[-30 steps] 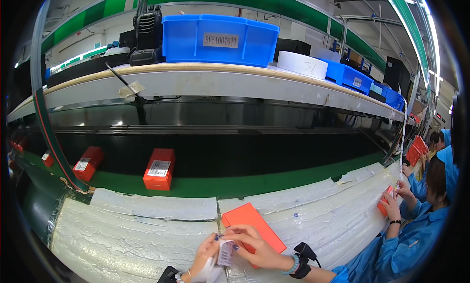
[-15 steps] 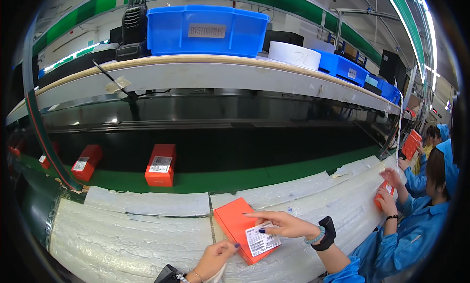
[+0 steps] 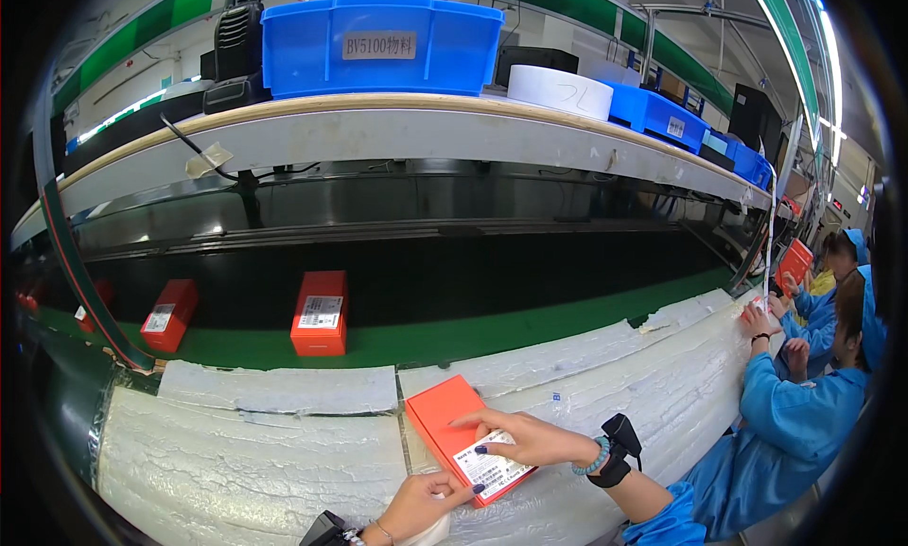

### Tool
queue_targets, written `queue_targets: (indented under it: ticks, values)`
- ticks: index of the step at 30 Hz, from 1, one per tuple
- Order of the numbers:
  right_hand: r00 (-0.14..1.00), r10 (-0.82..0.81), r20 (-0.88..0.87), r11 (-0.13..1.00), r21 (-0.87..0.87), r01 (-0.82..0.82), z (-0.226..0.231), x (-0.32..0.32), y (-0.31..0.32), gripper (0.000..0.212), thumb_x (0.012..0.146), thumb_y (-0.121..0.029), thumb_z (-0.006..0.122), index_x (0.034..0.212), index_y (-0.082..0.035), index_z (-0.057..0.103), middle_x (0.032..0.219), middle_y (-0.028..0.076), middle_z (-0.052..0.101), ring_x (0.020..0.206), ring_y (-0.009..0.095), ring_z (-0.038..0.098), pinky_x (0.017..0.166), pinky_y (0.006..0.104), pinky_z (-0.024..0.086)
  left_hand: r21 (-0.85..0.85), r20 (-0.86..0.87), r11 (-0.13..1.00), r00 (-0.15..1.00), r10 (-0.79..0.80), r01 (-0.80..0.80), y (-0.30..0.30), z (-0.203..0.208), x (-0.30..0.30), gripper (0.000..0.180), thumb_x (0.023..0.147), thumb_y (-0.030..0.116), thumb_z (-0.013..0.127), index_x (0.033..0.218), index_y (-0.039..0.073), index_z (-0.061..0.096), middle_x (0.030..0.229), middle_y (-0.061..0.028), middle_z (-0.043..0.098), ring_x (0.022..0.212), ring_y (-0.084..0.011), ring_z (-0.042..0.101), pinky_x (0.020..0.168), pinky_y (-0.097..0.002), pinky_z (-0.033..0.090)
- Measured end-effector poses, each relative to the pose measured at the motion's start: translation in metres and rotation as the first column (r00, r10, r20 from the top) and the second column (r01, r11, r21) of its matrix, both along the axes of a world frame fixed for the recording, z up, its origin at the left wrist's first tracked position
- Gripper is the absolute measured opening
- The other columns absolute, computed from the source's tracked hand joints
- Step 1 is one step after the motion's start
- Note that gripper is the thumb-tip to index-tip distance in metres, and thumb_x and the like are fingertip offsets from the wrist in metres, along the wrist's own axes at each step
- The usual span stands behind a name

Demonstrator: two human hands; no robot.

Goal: Applying adhesive labels to small red boxes on an assembly line conveyor.

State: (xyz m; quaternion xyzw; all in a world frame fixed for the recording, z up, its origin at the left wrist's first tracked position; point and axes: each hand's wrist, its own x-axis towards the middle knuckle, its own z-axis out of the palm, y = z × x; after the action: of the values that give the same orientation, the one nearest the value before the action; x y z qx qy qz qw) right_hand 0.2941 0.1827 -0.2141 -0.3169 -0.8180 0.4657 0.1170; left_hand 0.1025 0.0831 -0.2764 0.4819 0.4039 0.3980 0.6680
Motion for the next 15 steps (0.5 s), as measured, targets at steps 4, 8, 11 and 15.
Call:
queue_targets:
  ticks: [4, 8, 11, 15]
  values:
    - [1.0, 0.0, 0.001, 1.0, 0.002, 0.0, 0.0, 0.0, -0.001, 0.049, 0.086, -0.005, 0.052, 0.134, -0.011, 0.044, 0.097, 0.013, 0.061, 0.095, 0.025, 0.06, 0.086, 0.0354, 0.045, 0.034, -0.061, 0.999, 0.998, 0.003, -0.001, 0.0, 0.005, 0.0, 0.018, 0.089, 0.014, 0.062, 0.076, 0.001, 0.064, 0.077, -0.0052, 0.067, 0.074, -0.009, 0.06, 0.069, -0.0232, 0.047]
    - [1.0, 0.001, 0.01, 1.0, -0.026, -0.001, 0.005, -0.002, -0.002, 0.047, 0.086, -0.005, 0.052, 0.133, -0.01, 0.045, 0.099, 0.013, 0.061, 0.096, 0.024, 0.059, 0.087, 0.035, 0.044, 0.041, -0.05, 0.999, 0.999, -0.01, 0.012, 0.0, -0.002, -0.001, 0.017, 0.089, 0.015, 0.062, 0.08, 0.0, 0.065, 0.077, -0.0047, 0.067, 0.074, -0.0085, 0.06, 0.069, -0.0228, 0.046]
    - [0.999, -0.006, 0.038, 1.0, -0.03, 0.007, 0.006, -0.003, -0.001, 0.045, 0.087, -0.005, 0.051, 0.131, -0.009, 0.046, 0.101, 0.013, 0.061, 0.096, 0.024, 0.059, 0.087, 0.0345, 0.045, 0.027, -0.038, 1.0, 0.999, -0.011, 0.012, 0.001, -0.004, 0.0, 0.017, 0.089, 0.015, 0.062, 0.083, -0.001, 0.065, 0.078, -0.0047, 0.067, 0.074, -0.0084, 0.06, 0.069, -0.0228, 0.046]
    - [0.999, 0.009, 0.033, 1.0, 0.018, -0.01, 0.006, -0.004, -0.003, 0.043, 0.087, -0.005, 0.051, 0.13, -0.008, 0.046, 0.103, 0.014, 0.061, 0.097, 0.024, 0.06, 0.087, 0.0346, 0.045, 0.041, -0.029, 0.999, 1.0, -0.009, 0.01, 0.001, -0.005, -0.001, 0.017, 0.089, 0.015, 0.062, 0.084, -0.001, 0.065, 0.079, -0.0048, 0.067, 0.075, -0.0083, 0.06, 0.068, -0.0225, 0.046]
